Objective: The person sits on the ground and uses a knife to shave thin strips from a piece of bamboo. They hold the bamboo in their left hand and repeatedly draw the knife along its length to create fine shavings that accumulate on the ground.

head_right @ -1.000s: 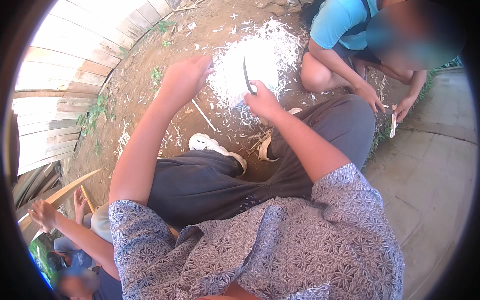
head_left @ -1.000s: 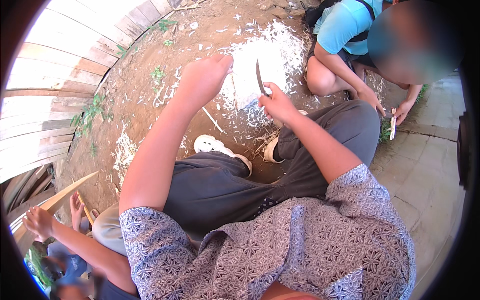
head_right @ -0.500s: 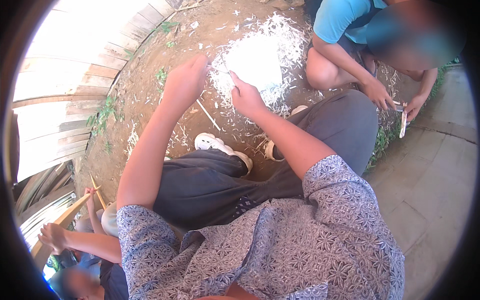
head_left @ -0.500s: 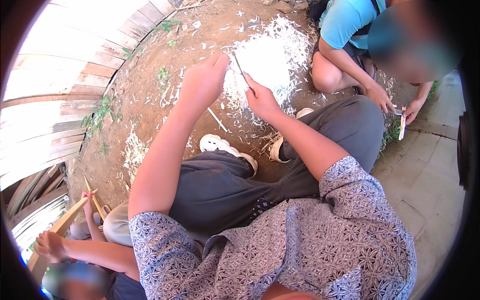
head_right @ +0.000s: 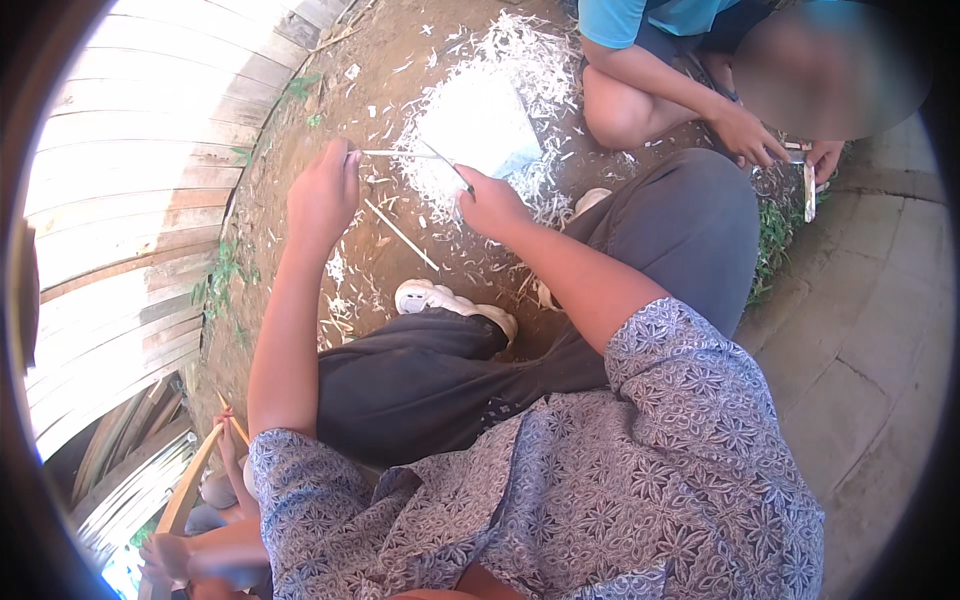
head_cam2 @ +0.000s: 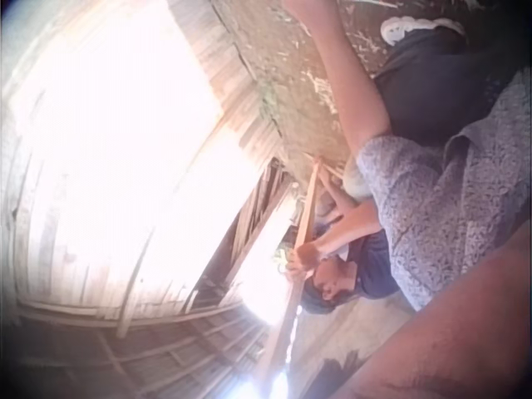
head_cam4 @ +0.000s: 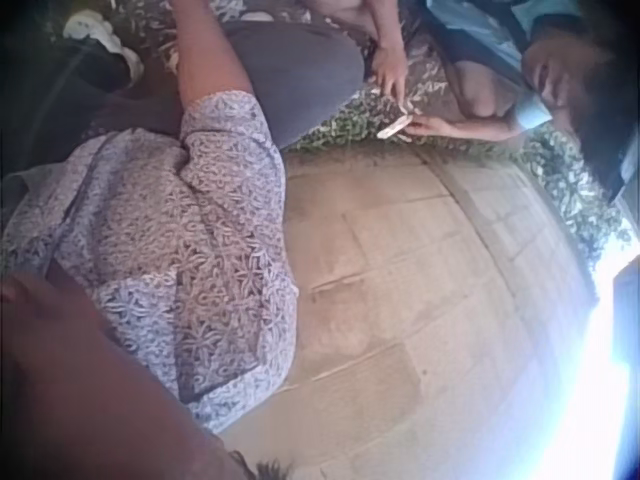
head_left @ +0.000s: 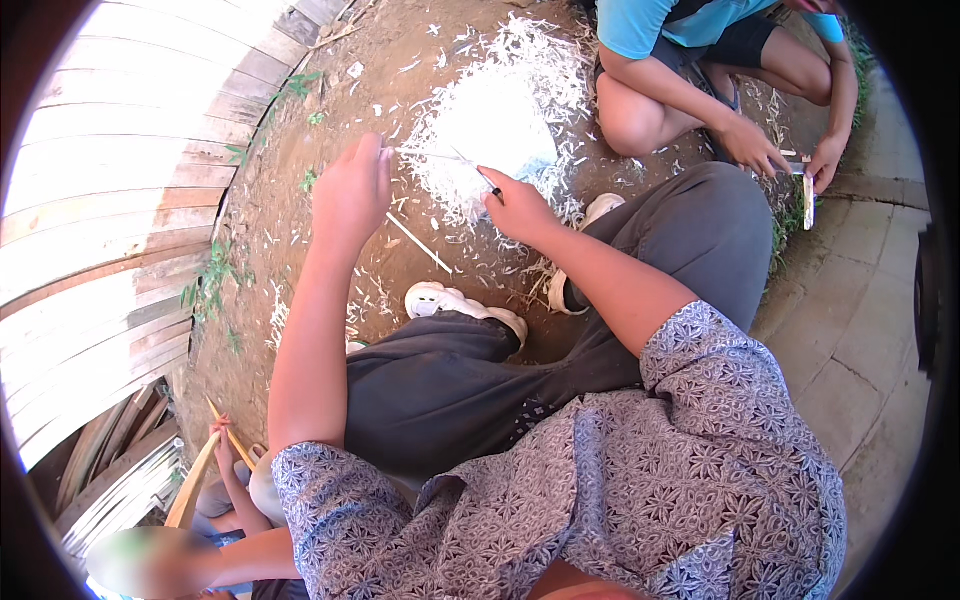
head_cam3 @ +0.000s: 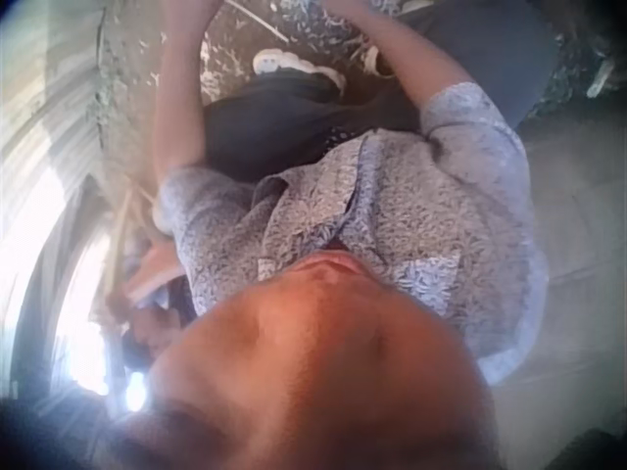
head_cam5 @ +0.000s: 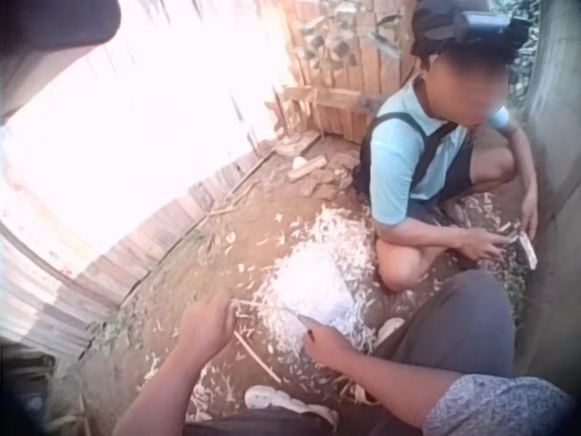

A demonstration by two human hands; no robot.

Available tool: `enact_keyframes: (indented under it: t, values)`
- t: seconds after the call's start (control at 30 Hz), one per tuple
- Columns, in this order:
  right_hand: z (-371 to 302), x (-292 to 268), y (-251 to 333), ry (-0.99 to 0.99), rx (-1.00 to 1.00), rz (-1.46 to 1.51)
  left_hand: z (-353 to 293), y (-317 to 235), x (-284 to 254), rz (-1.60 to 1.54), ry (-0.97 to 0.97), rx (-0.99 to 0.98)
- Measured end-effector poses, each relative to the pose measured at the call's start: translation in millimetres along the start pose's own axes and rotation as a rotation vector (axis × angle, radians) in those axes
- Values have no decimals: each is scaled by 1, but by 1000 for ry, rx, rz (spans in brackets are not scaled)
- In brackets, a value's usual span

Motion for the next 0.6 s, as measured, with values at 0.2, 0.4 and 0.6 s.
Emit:
enact_keyframes:
  t: [0.2,0.4,0.6]
  values:
    - [4,3,23,18,5,198,-5,3,8,-92,74,-31]
    - [-1,15,32,129,14,332,-12,17,22,-226,153,-114]
    - [-13,2,71,53,-124,413,-8,2,24,-187,167,-50]
Point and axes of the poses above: each hand's wrist, its own z-axis towards the middle knuckle, its own x-axis out of the palm, y = z × x, the point moved 8 cm from there along z, towards the middle knuckle, and after that the axes turned 7 degrees about x, right-handed, at the moved point
